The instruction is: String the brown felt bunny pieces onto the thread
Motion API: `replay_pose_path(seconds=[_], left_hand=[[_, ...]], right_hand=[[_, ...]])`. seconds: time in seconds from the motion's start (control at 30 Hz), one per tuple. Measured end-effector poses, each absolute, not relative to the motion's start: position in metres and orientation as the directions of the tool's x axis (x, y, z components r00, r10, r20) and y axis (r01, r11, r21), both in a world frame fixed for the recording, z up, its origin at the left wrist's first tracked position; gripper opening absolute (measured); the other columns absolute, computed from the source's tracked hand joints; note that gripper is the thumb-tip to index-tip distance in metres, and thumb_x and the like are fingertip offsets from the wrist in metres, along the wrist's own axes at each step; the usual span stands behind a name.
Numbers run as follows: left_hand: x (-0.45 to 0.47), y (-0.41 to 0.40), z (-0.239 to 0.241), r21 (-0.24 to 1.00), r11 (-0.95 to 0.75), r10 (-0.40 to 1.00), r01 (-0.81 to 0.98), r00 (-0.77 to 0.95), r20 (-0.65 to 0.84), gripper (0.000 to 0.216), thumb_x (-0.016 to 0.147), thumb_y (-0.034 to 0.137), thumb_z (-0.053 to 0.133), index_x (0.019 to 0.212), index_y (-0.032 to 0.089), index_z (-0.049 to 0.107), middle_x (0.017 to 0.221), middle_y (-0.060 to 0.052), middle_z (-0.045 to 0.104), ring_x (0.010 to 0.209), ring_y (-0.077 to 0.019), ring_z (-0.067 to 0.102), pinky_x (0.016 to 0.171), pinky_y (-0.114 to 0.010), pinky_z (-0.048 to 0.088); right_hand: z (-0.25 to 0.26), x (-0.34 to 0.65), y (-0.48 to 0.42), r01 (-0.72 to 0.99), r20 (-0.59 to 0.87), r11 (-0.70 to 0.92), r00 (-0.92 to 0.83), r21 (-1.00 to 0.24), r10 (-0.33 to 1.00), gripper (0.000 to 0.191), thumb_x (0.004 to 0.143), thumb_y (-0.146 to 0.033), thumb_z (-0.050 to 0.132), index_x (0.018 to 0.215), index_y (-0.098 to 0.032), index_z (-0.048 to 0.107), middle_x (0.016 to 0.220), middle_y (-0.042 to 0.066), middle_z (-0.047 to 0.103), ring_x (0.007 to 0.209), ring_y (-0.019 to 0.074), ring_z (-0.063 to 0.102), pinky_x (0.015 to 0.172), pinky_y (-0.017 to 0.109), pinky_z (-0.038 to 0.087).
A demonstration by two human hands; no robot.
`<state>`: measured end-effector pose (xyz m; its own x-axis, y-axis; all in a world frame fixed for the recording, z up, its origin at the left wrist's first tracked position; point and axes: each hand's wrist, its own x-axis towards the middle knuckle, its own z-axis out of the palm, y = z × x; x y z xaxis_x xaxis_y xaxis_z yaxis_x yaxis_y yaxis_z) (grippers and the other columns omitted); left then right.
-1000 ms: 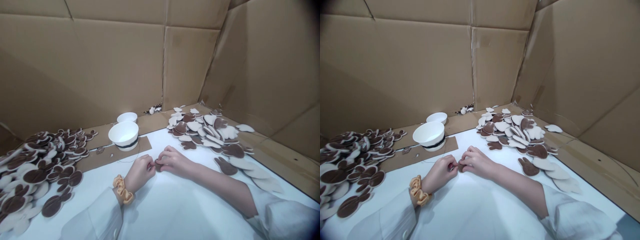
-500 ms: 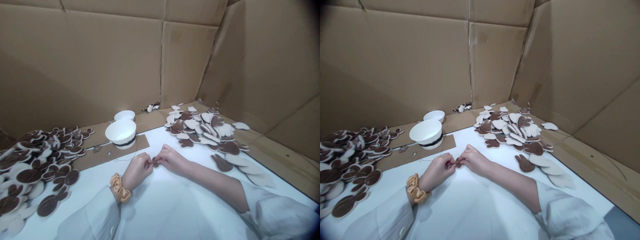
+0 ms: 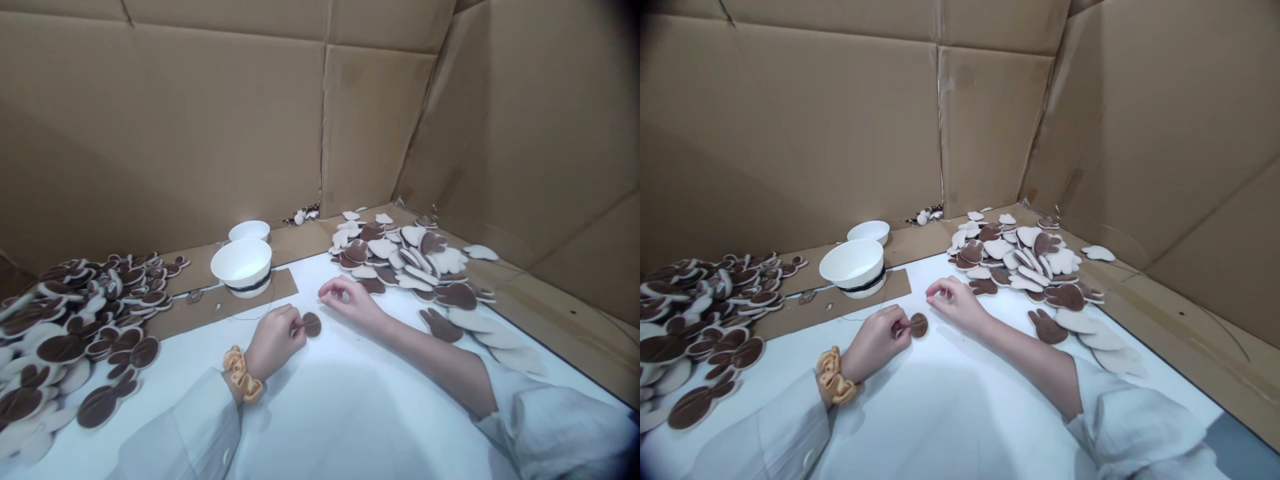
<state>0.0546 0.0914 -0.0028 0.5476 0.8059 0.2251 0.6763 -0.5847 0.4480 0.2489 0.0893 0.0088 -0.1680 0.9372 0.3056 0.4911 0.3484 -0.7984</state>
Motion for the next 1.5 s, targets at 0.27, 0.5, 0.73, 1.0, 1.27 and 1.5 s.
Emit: replay_pose_path(seconds=[0.27, 0.5, 0.73, 1.0, 1.27, 1.5], left_hand=[[0.049, 0.088, -0.010, 0.398, -0.673, 0.740, 0.623, 0.570, 0.357, 0.007, 0.067, 0.012, 0.048, 0.062, 0.016, 0.047, 0.064, -0.001, 0.050, 0.063, -0.0134, 0.046, 0.060, -0.023, 0.034], [0.048, 0.088, -0.006, 0.453, -0.642, 0.762, 0.619, 0.584, 0.280, 0.006, 0.067, 0.011, 0.048, 0.063, 0.017, 0.048, 0.064, 0.000, 0.050, 0.061, -0.0124, 0.046, 0.058, -0.023, 0.035], [0.049, 0.089, -0.003, 0.486, -0.624, 0.770, 0.612, 0.588, 0.248, 0.006, 0.067, 0.013, 0.048, 0.064, 0.017, 0.047, 0.065, 0.000, 0.050, 0.062, -0.0121, 0.046, 0.058, -0.022, 0.034], [0.049, 0.089, -0.003, 0.486, -0.621, 0.770, 0.615, 0.593, 0.234, 0.005, 0.068, 0.013, 0.048, 0.064, 0.017, 0.047, 0.066, 0.000, 0.050, 0.063, -0.0128, 0.047, 0.058, -0.023, 0.035], [0.051, 0.088, 0.001, 0.485, -0.614, 0.777, 0.623, 0.586, 0.231, 0.006, 0.067, 0.012, 0.047, 0.064, 0.017, 0.047, 0.066, 0.000, 0.051, 0.062, -0.0128, 0.047, 0.057, -0.023, 0.035], [0.051, 0.088, -0.001, 0.473, -0.628, 0.769, 0.618, 0.586, 0.256, 0.008, 0.067, 0.011, 0.047, 0.062, 0.017, 0.046, 0.065, 0.000, 0.050, 0.062, -0.0127, 0.047, 0.057, -0.023, 0.034]], right_hand=[[-0.004, 0.238, 0.076, 0.460, 0.363, 0.577, -0.473, -0.675, 0.803, 0.025, 0.068, -0.029, 0.068, 0.092, -0.021, 0.064, 0.102, 0.007, 0.059, 0.100, 0.0182, 0.049, 0.087, 0.033, 0.040], [-0.007, 0.235, 0.072, 0.496, 0.410, 0.608, -0.457, -0.619, 0.790, 0.007, 0.077, -0.020, 0.058, 0.080, -0.019, 0.064, 0.084, 0.005, 0.053, 0.085, 0.0151, 0.049, 0.075, 0.028, 0.042], [-0.006, 0.231, 0.072, 0.539, 0.363, 0.646, -0.544, -0.541, 0.757, 0.016, 0.083, -0.015, 0.045, 0.083, -0.015, 0.062, 0.077, 0.005, 0.057, 0.075, 0.0141, 0.049, 0.070, 0.026, 0.041], [-0.005, 0.241, 0.073, 0.598, 0.300, 0.644, -0.577, -0.477, 0.759, 0.017, 0.084, -0.014, 0.041, 0.080, -0.014, 0.057, 0.078, 0.006, 0.058, 0.076, 0.0144, 0.051, 0.071, 0.027, 0.042], [-0.002, 0.238, 0.069, 0.661, 0.270, 0.577, -0.515, -0.479, 0.814, 0.017, 0.083, -0.013, 0.040, 0.074, -0.015, 0.054, 0.074, 0.004, 0.054, 0.068, 0.0126, 0.049, 0.063, 0.024, 0.040], [-0.003, 0.235, 0.070, 0.668, 0.249, 0.558, -0.507, -0.492, 0.825, 0.016, 0.081, -0.010, 0.038, 0.072, -0.016, 0.050, 0.071, 0.003, 0.052, 0.064, 0.0112, 0.047, 0.061, 0.023, 0.038]])
